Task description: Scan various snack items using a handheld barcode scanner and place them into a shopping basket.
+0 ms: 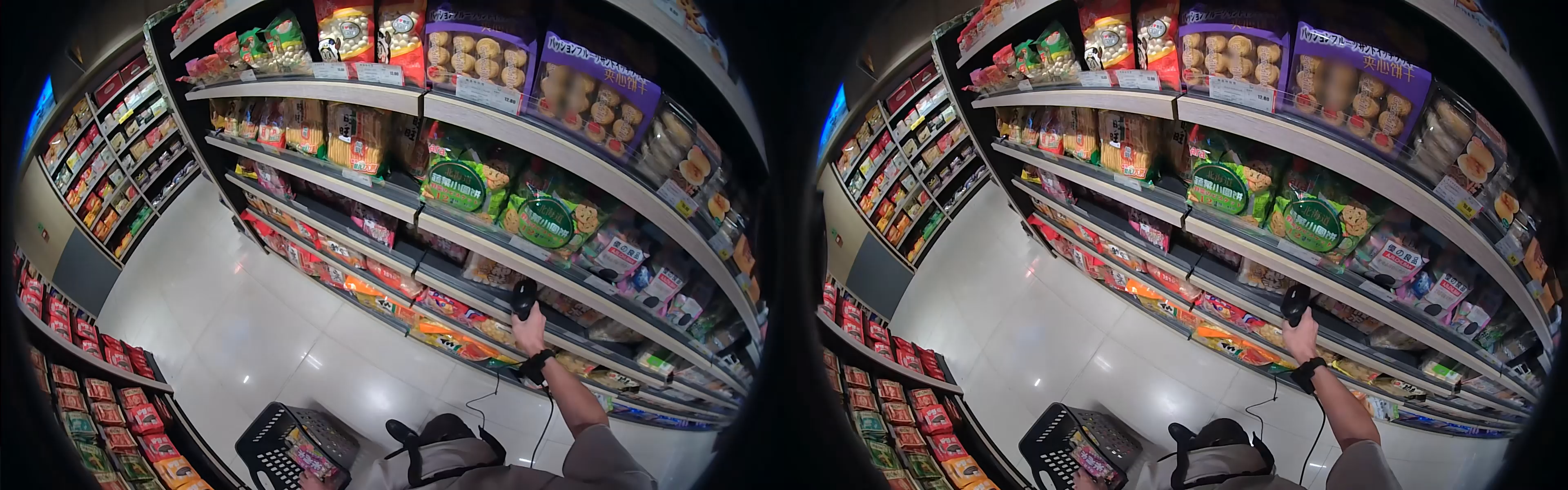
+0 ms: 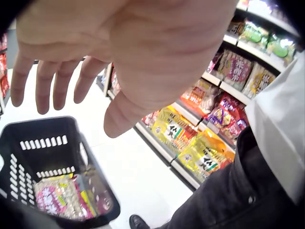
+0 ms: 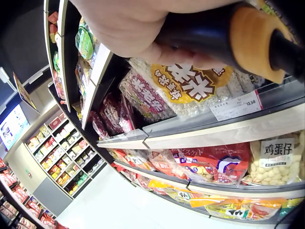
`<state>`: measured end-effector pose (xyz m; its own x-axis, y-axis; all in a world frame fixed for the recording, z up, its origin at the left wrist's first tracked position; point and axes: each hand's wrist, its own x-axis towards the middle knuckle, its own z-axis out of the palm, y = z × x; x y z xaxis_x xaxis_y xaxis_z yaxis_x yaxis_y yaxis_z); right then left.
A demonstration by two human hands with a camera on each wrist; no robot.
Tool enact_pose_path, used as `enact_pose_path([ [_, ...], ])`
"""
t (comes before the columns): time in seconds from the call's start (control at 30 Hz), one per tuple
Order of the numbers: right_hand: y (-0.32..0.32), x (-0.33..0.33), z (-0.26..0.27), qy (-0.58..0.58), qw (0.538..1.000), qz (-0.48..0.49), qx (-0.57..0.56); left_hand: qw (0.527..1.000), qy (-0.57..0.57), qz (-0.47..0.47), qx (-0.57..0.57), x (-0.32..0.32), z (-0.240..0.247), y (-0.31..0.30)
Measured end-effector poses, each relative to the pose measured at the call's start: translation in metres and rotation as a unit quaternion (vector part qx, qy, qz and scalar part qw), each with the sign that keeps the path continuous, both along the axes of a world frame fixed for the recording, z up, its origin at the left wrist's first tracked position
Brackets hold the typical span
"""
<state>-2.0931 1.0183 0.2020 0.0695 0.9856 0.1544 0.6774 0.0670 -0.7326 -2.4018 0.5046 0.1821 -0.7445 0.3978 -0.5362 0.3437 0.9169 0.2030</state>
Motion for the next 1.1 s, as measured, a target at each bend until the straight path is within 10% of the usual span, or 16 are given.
enact_pose_path([
  [0.03, -0.005, 0.004, 0.0, -0.001, 1.0, 0.016, 0.005, 0.969, 0.157, -0.161, 0.099, -0.012, -0.045, -0.01],
  [0.1, -0.016, 0.002, -0.004, 0.005, 1.0, -0.002, 0.015, 0.959, 0.205, -0.114, 0.158, -0.049, -0.084, 0.04],
  [0.57, 0.012, 0.059, -0.026, 0.149, 0.968, -0.124, 0.161, 0.771, -0.121, -0.363, 0.51, 0.032, -0.035, 0.548],
  [0.63, 0.017, 0.056, -0.046, 0.315, 0.941, -0.124, 0.027, 0.75, -0.183, -0.358, 0.525, 0.036, -0.049, 0.588],
  [0.87, 0.05, 0.038, -0.093, 0.505, 0.861, -0.034, -0.049, 0.834, -0.105, -0.333, 0.428, 0.052, -0.08, 0.607],
  [0.93, 0.046, 0.048, -0.109, 0.347, 0.938, -0.003, -0.009, 0.839, -0.04, -0.379, 0.388, 0.058, -0.093, 0.613],
  [1.1, 0.015, 0.052, -0.04, 0.447, 0.887, -0.052, -0.102, 0.817, 0.058, -0.444, 0.364, 0.076, -0.074, 0.597],
])
